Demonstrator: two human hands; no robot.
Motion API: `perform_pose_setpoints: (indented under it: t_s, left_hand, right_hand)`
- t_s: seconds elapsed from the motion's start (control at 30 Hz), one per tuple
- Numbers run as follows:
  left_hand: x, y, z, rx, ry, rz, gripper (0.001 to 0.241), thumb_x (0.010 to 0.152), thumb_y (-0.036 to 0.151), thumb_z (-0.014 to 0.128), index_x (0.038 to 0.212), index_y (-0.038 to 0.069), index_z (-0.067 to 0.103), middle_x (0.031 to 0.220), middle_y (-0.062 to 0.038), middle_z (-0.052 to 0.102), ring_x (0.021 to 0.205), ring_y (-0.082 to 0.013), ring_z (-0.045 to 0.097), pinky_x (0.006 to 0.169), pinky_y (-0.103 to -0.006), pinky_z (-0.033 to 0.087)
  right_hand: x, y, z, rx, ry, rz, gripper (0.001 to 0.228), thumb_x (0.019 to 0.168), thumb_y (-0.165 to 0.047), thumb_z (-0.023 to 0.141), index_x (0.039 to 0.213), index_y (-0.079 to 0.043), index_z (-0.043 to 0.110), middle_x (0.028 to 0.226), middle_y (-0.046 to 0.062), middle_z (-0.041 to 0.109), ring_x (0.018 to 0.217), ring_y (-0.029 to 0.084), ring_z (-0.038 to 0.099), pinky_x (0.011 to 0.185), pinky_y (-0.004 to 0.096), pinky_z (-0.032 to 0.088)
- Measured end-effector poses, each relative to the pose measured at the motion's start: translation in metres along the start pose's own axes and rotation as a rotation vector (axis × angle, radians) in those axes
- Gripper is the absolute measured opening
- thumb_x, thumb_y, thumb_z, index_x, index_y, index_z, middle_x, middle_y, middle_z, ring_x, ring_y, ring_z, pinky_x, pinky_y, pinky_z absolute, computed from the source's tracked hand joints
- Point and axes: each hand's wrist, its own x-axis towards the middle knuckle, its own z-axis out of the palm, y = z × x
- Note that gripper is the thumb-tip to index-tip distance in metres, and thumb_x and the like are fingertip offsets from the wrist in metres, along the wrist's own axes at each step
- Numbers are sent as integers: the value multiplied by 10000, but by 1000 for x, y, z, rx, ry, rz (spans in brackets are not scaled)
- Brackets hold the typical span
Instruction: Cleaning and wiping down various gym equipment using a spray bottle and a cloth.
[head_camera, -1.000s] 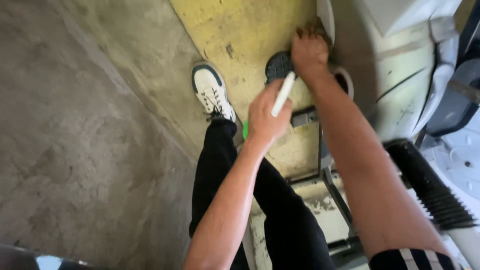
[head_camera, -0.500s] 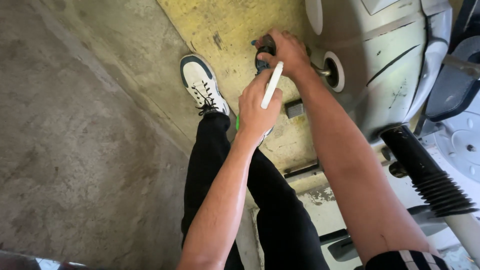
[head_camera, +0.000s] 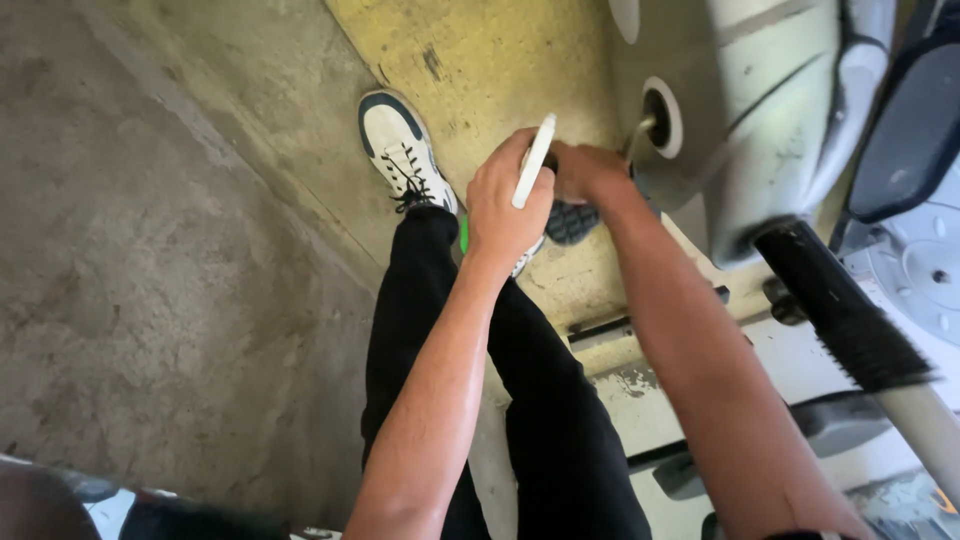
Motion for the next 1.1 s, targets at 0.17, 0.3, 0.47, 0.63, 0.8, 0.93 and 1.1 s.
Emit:
perform_pose_setpoints:
  t_s: [0.17,0.3,0.47,0.63,0.8,0.93,1.1]
  left_hand:
    - [-29,9,8,-6,10,1,380,844,135,603,1212,64,668,1068,-224,733,1017,-450,684,868,-521,545]
    - [-48,18,9,-7,24,15,389,842,142,607,1216,59,672,1084,-230,726,1020,-457,681,876,-524,544]
    - [-63,26,-4,-15,2,25,376,837,145,629,1200,56,678,1057,-213,734,979,-420,709,860,-493,565]
    - [-59,46,-26,-223,-160,-149,273,911,167,651,1147,50,719,916,-137,759,821,-244,745,752,-372,590]
    - [-46,66,-40,-416,-135,-220,396,883,173,715,1230,6,620,898,-151,694,720,-264,692,661,-375,572]
    - [-57,73,-51,-37,82,203,381,874,104,721,1230,-13,648,1072,-204,728,937,-373,737,808,-431,580]
    - [-69,114,-73,169,-92,6,308,771,131,644,1061,102,746,935,-211,748,919,-432,703,800,-504,560]
  right_hand:
    - [-78,11,4,49,31,1,411,838,-323,741,1176,-103,666,1147,193,720,1071,404,680,880,511,543]
    - [-157,-6,-31,287,-3,-32,380,825,-238,769,1127,-44,642,1080,111,692,848,345,748,685,470,611]
    - [-208,-20,-70,324,214,-290,355,793,-219,849,1086,-78,705,952,104,692,809,307,692,675,441,551]
    - [-228,-51,-125,218,479,-585,262,828,-195,890,1009,-76,743,904,87,708,825,263,687,744,416,528]
    - [-200,-63,-139,640,343,-330,339,873,-180,821,1166,-103,670,1131,-35,793,843,72,735,543,294,555]
    - [-183,-54,-149,635,443,-547,345,937,-107,818,1226,-51,639,1181,-3,787,995,102,743,658,279,580]
    - [-148,-40,-155,690,269,-654,249,1045,-12,637,1288,-2,582,1281,51,749,1219,162,697,1016,306,541]
